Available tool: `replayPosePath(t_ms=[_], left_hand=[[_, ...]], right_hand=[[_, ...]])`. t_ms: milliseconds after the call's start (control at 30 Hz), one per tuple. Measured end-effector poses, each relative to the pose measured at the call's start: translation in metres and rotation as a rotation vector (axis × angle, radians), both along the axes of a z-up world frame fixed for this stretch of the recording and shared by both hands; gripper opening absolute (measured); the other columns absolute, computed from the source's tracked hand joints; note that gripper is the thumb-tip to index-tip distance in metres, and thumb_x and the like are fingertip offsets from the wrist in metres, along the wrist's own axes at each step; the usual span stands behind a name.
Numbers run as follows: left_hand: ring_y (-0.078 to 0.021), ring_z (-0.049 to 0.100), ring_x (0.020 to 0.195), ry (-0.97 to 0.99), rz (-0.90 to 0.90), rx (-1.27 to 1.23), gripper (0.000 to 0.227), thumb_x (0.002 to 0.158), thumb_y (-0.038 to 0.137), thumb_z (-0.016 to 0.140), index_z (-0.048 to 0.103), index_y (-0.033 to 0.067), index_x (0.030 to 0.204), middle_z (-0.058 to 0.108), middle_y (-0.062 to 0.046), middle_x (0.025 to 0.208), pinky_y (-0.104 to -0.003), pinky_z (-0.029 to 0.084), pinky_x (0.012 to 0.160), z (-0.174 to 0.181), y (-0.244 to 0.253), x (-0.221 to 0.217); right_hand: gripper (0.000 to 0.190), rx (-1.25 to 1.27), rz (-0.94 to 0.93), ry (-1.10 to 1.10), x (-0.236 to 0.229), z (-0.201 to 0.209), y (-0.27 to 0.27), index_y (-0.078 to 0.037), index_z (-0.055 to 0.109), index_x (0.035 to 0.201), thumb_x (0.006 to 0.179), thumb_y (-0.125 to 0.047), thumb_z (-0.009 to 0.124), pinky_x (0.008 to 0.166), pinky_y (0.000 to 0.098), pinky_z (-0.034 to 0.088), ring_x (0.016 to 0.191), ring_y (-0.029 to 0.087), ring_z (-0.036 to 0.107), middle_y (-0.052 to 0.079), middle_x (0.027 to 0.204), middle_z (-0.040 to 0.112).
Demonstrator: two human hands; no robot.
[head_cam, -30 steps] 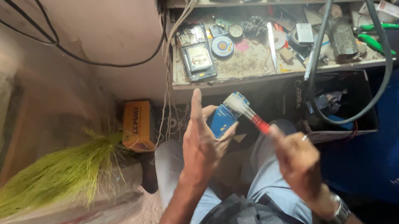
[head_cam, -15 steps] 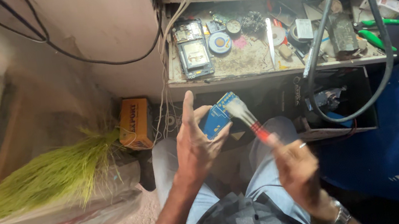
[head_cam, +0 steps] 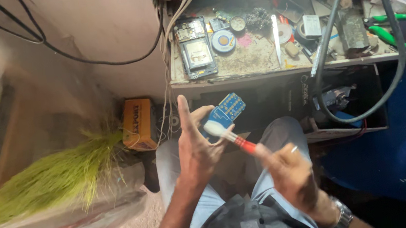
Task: The person cleans a blue circuit board using a toothbrush and a liquid from a yellow bottle. They then handle a small white component and use tweezers to work on the circuit board.
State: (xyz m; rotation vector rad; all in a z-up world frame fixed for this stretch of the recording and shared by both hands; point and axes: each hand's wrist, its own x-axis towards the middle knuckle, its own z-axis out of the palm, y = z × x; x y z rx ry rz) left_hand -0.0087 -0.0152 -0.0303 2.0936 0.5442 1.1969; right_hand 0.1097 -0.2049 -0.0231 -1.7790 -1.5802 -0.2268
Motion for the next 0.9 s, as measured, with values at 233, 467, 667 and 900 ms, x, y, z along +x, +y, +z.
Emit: replayPosePath(t_ms=[233,467,667,900], left_hand=[[-0.0262,0.074,0.100,-0.024,-0.028,-0.019,0.121,0.086,0.010,0.089,-0.004,0.0016,0.162,0.069,-0.017,0.119,-0.035,0.062,0.083,-0.001,-0.001,0.002],[-0.0258,0.073,0.098,-0.042,-0.008,0.004,0.122,0.085,0.009,0.090,-0.005,0.0022,0.162,0.068,-0.018,0.119,-0.035,0.061,0.085,-0.003,-0.003,0.000],[-0.0268,0.073,0.100,-0.039,0.004,-0.004,0.123,0.083,0.009,0.090,-0.005,0.0033,0.162,0.068,-0.018,0.119,-0.036,0.060,0.088,-0.002,-0.002,-0.004],[-0.0278,0.072,0.103,-0.071,-0.051,0.026,0.123,0.084,0.009,0.089,-0.005,0.0065,0.164,0.069,-0.018,0.120,-0.038,0.060,0.091,-0.003,-0.004,-0.002]], right_hand=[[0.047,0.035,-0.053,-0.030,-0.003,0.004,0.008,-0.005,0.066,0.132,0.086,0.007,0.071,0.057,0.0367,0.045,0.065,0.022,0.053,0.007,0.072,0.055],[0.051,-0.035,-0.150,-0.073,0.009,0.002,0.008,-0.003,0.066,0.133,0.084,0.010,0.069,0.052,0.0389,0.042,0.059,0.023,0.051,0.009,0.070,0.053],[0.050,0.003,-0.171,-0.113,0.009,0.005,0.001,-0.008,0.064,0.136,0.088,0.007,0.067,0.053,0.0395,0.043,0.061,0.024,0.051,0.008,0.071,0.052],[0.047,0.036,-0.169,-0.121,0.008,0.009,0.004,-0.006,0.063,0.136,0.091,0.004,0.068,0.053,0.0394,0.043,0.063,0.024,0.053,0.009,0.072,0.053]])
